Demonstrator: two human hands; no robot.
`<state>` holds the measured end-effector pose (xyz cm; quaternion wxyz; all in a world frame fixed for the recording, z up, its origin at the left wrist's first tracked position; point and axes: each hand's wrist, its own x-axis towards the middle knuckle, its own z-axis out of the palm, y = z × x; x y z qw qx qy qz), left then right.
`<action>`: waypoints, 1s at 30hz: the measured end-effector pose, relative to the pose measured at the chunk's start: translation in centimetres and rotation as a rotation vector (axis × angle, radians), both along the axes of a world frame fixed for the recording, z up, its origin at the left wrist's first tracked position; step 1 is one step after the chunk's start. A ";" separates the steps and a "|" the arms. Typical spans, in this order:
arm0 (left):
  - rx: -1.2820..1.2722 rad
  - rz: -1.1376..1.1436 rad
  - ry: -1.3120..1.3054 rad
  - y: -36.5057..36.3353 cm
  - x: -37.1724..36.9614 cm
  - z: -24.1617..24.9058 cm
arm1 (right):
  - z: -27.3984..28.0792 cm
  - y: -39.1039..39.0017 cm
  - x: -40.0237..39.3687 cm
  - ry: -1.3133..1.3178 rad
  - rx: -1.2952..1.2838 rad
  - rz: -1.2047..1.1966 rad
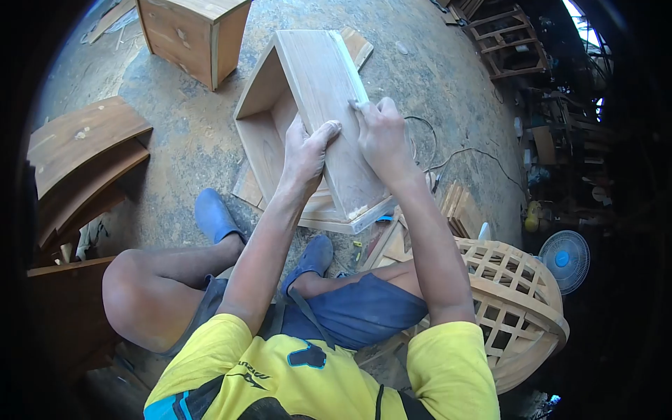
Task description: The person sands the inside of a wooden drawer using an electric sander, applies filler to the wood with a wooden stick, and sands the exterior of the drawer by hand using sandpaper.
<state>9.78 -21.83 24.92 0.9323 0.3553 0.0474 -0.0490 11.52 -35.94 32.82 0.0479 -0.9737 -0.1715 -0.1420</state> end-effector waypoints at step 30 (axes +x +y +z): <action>0.073 -0.058 0.052 1.6 -0.3 0.8 | -2.6 6.9 18.0 -0.085 -0.110 0.034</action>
